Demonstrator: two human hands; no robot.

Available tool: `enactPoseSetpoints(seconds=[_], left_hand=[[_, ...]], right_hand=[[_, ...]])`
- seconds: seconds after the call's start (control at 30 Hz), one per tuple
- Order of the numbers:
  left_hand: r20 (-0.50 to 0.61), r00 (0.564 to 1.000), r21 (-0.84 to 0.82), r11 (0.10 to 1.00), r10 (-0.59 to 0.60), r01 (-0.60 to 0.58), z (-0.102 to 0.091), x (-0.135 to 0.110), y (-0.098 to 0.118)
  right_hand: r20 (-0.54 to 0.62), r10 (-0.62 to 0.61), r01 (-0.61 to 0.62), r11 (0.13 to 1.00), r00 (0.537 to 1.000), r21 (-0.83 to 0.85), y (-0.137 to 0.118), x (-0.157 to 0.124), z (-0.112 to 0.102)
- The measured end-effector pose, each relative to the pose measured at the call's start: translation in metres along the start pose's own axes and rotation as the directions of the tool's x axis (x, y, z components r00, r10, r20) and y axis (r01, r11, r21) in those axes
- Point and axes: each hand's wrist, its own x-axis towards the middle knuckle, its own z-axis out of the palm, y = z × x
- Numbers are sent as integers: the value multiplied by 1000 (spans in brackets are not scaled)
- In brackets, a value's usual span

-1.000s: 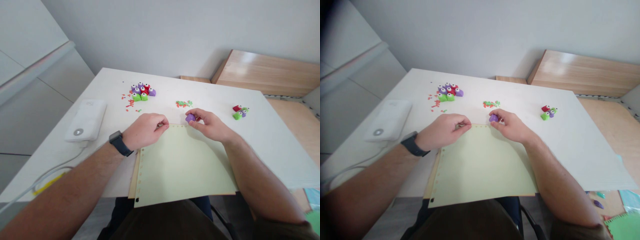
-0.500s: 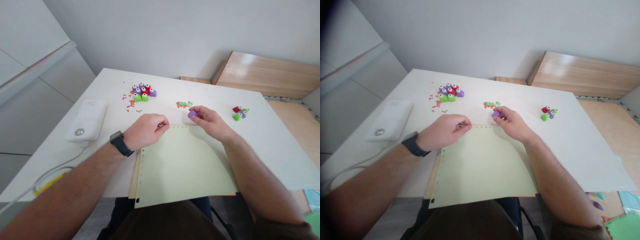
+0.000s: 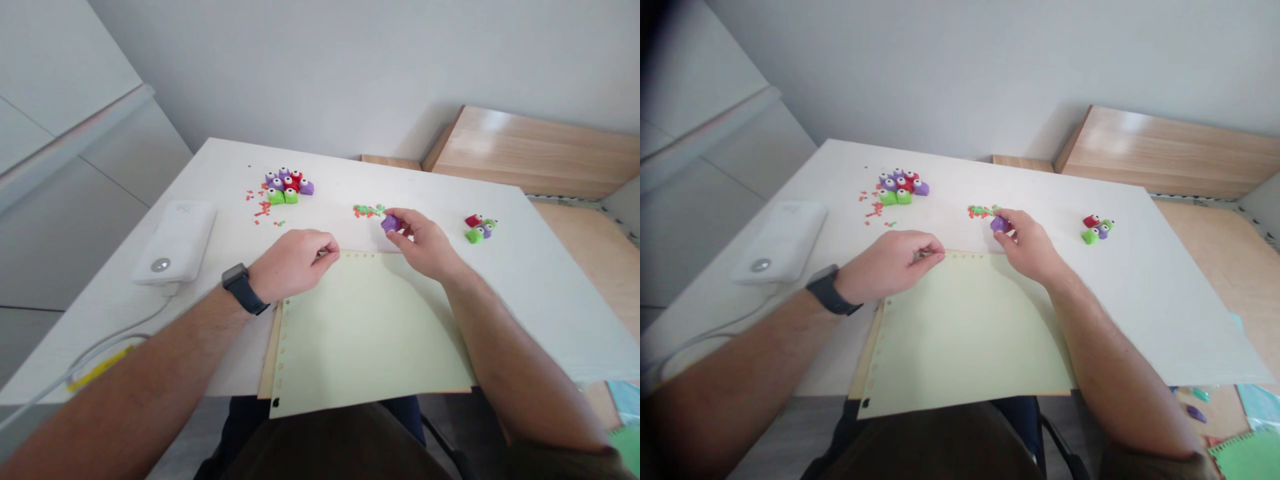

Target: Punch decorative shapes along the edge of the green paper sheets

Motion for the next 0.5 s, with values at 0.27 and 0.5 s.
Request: enactPoseSetpoints(seconds=[0.27, 0.5], left_hand=[[10, 1000, 22, 1000, 5, -5, -1, -1, 1], [8, 1000, 32, 999, 24, -25, 2, -1, -1]], right_hand=[[-93, 149, -159, 980, 984, -118, 17, 2, -29], [-177, 354, -392, 745, 918, -540, 58, 2, -81]])
